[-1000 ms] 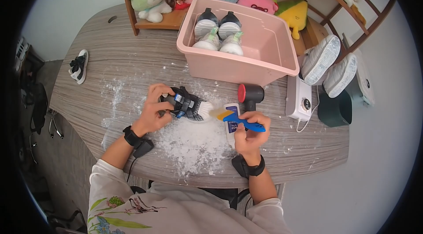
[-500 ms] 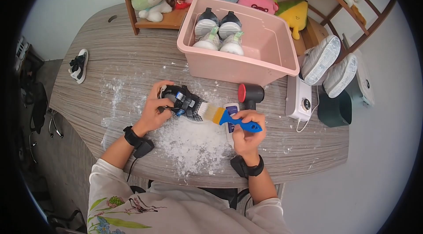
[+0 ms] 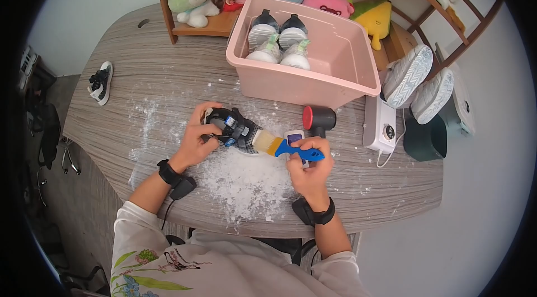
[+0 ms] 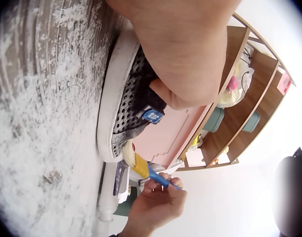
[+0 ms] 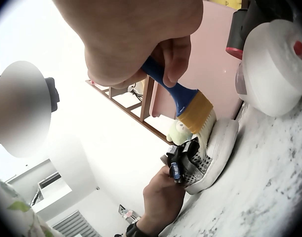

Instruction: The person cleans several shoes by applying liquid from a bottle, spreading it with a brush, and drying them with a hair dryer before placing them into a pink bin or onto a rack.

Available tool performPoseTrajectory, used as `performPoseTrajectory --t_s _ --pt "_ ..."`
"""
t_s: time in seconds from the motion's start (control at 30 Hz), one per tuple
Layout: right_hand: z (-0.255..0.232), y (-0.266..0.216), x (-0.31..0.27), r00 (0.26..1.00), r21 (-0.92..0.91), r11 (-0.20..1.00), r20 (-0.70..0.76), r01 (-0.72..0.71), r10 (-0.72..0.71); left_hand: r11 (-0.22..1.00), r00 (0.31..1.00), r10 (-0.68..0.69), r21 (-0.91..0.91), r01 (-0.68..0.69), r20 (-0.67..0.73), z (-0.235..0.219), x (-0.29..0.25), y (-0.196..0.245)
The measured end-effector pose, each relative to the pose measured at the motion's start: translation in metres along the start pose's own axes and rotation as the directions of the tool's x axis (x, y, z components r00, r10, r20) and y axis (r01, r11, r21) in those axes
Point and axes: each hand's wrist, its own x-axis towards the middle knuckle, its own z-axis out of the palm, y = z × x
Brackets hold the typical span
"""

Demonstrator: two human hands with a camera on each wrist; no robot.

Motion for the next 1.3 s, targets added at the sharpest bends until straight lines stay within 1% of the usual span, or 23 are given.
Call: performPoseTrajectory --t_s 0.17,0.23,0.27,0.33,0.37,0.43,0.47,0.53,0.57,0.63,0.67,0.73,0.77,0.83,0.97,1.03,1.17,1.23,1.3 --pt "-0.008 -0.007 0.002 0.999 -0.019 1.0 -0.039 0.01 -0.011 1.0 1.0 0.012 0.012 -0.012 -0.004 0.0 0.001 0.001" --pt "-0.016 -0.006 0.005 0.984 -0.208 0.964 -0.039 0.163 -0.175 1.0 1.0 -0.006 -0.01 0.006 -0.01 0.0 0.0 0.002" --pt "-0.018 -0.002 0.004 0.984 -0.207 0.964 -0.039 0.164 -0.176 1.0 1.0 -0.006 -0.01 0.006 -0.01 -0.001 0.0 0.002" --pt "-0.019 0.003 0.003 0.987 -0.03 0.99 -0.084 0.138 -0.141 1.0 1.0 -0.001 0.002 0.001 -0.011 -0.001 0.0 0.001" --pt "-0.018 0.001 0.002 0.986 -0.03 0.99 -0.084 0.139 -0.141 1.0 1.0 0.0 0.002 0.0 -0.011 -0.001 0.0 0.001" --pt "-0.011 -0.005 -0.001 0.991 0.175 0.98 -0.108 0.096 -0.077 1.0 1.0 0.001 0.0 -0.001 -0.014 0.0 0.0 0.001" --pt "-0.008 -0.004 -0.001 0.991 0.174 0.98 -0.109 0.095 -0.076 1.0 1.0 0.0 -0.002 0.0 -0.013 0.0 0.0 0.0" --pt "-0.002 -0.003 0.001 0.99 0.262 0.955 -0.057 0.139 -0.128 1.0 1.0 -0.006 -0.015 0.006 -0.013 0.0 0.0 -0.001" --pt "0.003 -0.004 0.002 0.99 0.261 0.955 -0.057 0.138 -0.128 1.0 1.0 -0.007 -0.016 0.006 -0.013 0.001 0.0 -0.001" --pt "0.011 -0.005 0.003 1.0 0.293 0.956 0.016 -0.016 0.012 1.0 1.0 -0.003 0.002 0.003 -0.009 0.0 0.0 0.0" --pt "0.01 -0.003 0.004 1.0 0.294 0.956 0.015 -0.016 0.012 1.0 1.0 -0.002 0.004 0.002 -0.008 0.0 0.001 0.0" --pt "0.006 0.001 0.007 0.996 0.229 0.97 0.038 -0.084 0.078 1.0 1.0 -0.001 -0.009 0.0 -0.006 0.0 0.001 -0.001" --pt "0.006 0.001 0.008 0.996 0.229 0.97 0.038 -0.085 0.078 1.0 1.0 -0.001 -0.008 0.001 -0.006 0.0 0.0 0.0" --pt "0.004 -0.004 0.009 0.982 0.203 0.961 0.042 -0.19 0.185 1.0 1.0 -0.008 -0.003 0.008 -0.006 0.001 0.0 0.001" --pt "0.006 -0.004 0.007 0.985 0.163 0.972 0.029 -0.171 0.168 1.0 1.0 -0.005 -0.001 0.005 -0.006 0.001 0.001 0.003" --pt "0.006 -0.002 0.005 0.995 0.051 0.994 0.01 -0.098 0.098 1.0 1.0 0.009 0.015 -0.009 -0.009 0.0 0.002 0.004" --pt "0.008 -0.005 0.004 0.994 0.02 0.994 -0.015 -0.107 0.108 1.0 1.0 0.011 0.016 -0.011 -0.009 0.001 0.002 0.004" --pt "0.007 -0.004 0.004 0.997 -0.038 0.997 -0.017 -0.073 0.072 0.999 1.0 0.023 0.042 -0.023 -0.011 0.0 0.002 0.005" --pt "0.006 -0.004 0.004 0.998 -0.056 0.997 -0.02 -0.059 0.058 0.999 1.0 0.024 0.039 -0.023 -0.012 0.0 0.002 0.004"
